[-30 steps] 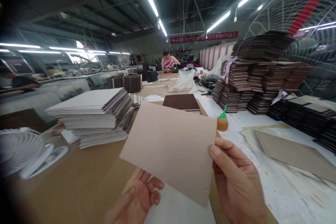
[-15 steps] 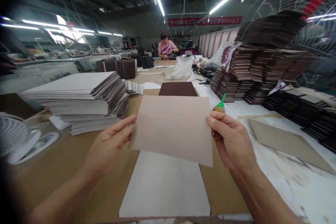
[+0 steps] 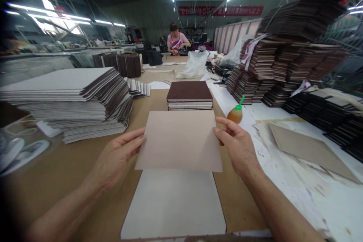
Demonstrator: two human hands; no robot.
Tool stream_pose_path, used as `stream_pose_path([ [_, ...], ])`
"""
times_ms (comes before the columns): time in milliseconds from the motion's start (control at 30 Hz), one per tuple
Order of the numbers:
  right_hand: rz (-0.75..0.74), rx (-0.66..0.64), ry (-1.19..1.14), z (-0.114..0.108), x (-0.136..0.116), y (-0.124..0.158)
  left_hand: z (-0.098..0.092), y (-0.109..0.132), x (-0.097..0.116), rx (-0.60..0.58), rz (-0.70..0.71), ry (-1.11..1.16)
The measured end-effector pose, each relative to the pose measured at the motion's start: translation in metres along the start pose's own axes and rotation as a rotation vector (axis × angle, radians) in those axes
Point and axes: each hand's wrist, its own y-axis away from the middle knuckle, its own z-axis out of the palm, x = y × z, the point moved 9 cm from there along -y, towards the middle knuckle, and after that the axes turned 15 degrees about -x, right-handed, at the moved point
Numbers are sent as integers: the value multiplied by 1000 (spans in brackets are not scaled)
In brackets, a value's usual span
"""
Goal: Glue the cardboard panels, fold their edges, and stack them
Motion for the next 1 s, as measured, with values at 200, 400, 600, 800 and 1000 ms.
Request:
stream_pose_path([
  [200, 113, -5, 71, -2, 34, 20, 7, 11, -14, -147, -53, -453],
  [400, 355, -100, 42, 9, 70, 42, 1, 21, -37, -206, -77, -700],
  [600, 393, -157, 239, 11, 84, 36, 1, 21, -44, -240, -100, -850],
  [800, 407, -214, 453, 9, 97, 33, -3, 23, -53, -239, -165, -948],
  [1000, 397, -245, 510, 13, 97, 38, -7, 26, -56, -234, -94, -1031],
])
